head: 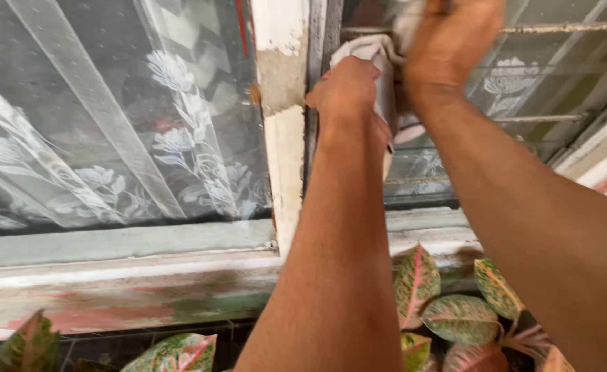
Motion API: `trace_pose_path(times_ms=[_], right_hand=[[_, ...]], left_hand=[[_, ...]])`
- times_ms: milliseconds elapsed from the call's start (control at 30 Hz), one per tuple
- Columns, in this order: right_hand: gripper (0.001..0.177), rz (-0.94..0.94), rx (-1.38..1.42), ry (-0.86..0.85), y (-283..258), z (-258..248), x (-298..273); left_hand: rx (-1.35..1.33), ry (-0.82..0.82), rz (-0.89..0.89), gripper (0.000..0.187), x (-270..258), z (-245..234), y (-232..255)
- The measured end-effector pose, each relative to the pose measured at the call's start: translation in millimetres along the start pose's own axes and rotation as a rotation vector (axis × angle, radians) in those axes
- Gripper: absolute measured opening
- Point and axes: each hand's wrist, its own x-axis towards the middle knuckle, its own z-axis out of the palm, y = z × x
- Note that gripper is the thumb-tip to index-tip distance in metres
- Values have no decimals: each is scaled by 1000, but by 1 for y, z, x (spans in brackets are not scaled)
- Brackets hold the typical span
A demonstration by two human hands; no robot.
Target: The person wipes a window pane and its frame using a cloth. They clean the glass surface and the surrounding frame, including the area around a latch, moving the cloth across different sections of the window.
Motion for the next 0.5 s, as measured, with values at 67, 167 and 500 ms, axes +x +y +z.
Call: trace_pose_path(times_ms=[67,167,500], right_hand=[[8,-491,-283,-182,-17,-12,-25],[10,-718,-343,-325,-45,-14,-28],[29,-815,-386,-478,-59,-37,-32]], left_hand=[[-23,7,-26,49,4,1,-13],[-82,18,-33,49,7,3,-17],[-195,114,-95,48,27,-20,-47]])
